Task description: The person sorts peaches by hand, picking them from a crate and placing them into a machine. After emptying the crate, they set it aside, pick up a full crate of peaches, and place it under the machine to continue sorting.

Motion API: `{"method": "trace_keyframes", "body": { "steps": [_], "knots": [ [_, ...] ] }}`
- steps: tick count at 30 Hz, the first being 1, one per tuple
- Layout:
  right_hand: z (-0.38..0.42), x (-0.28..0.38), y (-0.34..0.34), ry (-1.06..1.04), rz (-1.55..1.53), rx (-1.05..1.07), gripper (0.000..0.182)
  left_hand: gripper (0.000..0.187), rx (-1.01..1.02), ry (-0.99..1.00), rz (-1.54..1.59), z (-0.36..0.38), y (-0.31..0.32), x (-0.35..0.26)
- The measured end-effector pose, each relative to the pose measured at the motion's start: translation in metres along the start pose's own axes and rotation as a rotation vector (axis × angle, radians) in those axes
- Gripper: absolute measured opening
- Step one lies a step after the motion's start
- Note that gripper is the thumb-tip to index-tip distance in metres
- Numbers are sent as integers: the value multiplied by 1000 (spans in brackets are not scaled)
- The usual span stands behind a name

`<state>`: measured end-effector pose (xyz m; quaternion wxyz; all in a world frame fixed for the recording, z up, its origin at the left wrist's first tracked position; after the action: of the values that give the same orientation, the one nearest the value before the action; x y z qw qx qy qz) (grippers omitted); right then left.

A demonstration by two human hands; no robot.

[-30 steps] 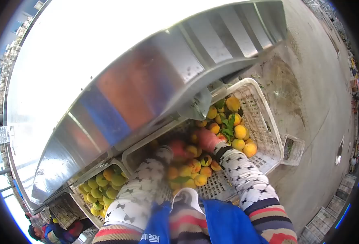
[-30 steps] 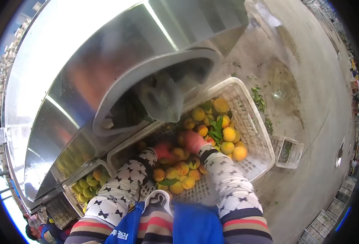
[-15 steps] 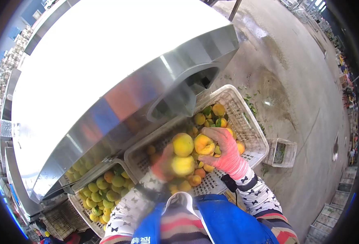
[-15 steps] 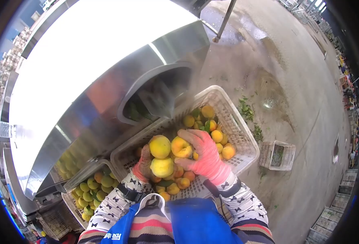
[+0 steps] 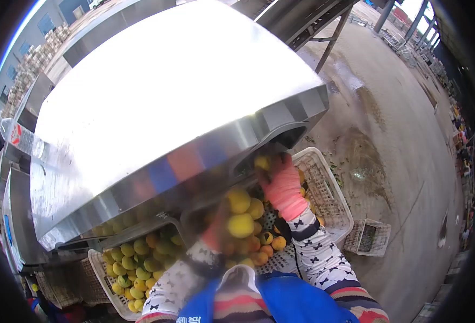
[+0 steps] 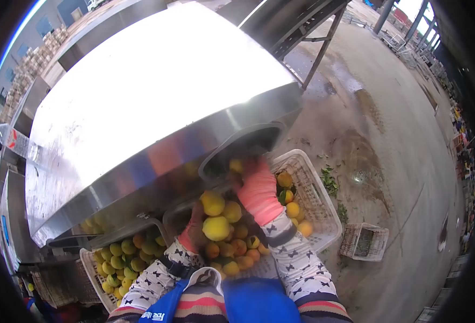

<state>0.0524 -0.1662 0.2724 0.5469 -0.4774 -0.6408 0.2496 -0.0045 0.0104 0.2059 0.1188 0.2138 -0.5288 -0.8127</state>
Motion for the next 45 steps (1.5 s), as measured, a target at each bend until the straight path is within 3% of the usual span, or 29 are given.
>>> {"method": "trace_keyframes", "body": {
  "steps": [3,5,7,9,12,15,18,20,21,23,24,27,30,33,35,36,38,39,43,45],
  "knots": [
    [-23,-1,33,-55,75,-139,69,68,-273,-35,-236,3,-17,-4],
    [-38,-5,25,-136,10,-225,70,60,-422,-15,-383,7,2,-9],
    [-34,-10,8,-100,-222,-158,71,53,-465,42,-493,10,17,-16],
    [-8,-5,-30,58,-602,61,73,50,-379,126,-602,7,24,-20],
    [22,11,-41,-336,-415,348,71,48,-168,349,-875,-6,40,-30],
    [41,6,-28,-170,-380,602,74,49,-122,420,-1387,-12,40,-43],
    [41,-1,-30,150,-973,500,73,49,-256,185,-560,-2,45,-34],
    [35,-9,-34,281,-1171,383,67,49,-137,175,-465,9,67,-39],
    [31,-9,-35,192,-1081,329,67,49,-81,168,-413,15,77,-40],
    [25,-12,-26,20,-902,224,67,45,-288,24,-221,16,79,-36],
    [22,-13,-23,-14,-913,190,66,44,-291,46,-193,16,80,-37],
    [0,-12,-33,-54,-461,1,66,43,-162,149,-190,11,55,-40],
    [-22,-5,-9,-44,-43,-64,63,44,38,130,-13,1,21,-29],
    [-11,2,4,-213,246,-164,57,46,220,197,118,4,27,-29],
    [-1,6,-12,-11,110,25,53,49,108,240,6,14,32,-29],
    [2,7,-17,88,45,111,51,50,-44,238,-141,16,31,-33],
    [2,2,-2,34,119,105,57,51,-156,288,-459,17,38,-44],
    [2,-3,8,7,157,102,61,52,-120,336,-626,17,46,-48],
    [-39,-4,35,-91,-17,-173,57,57,-47,429,-820,11,40,-38],
    [-37,-11,12,-195,-250,-337,44,58,-21,470,-944,11,53,-40]
  ]
}}
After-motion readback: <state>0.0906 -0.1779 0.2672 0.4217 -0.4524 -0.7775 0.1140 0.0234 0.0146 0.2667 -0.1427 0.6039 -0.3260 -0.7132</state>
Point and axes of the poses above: each hand's wrist, its own z-axis away from the middle knuckle, its own y-axis out of the palm, x = y × z, the point moved 4 cm from there along -z, towards the middle knuckle, and after that the axes turned 1 degree about y, right-handed, at the moved point
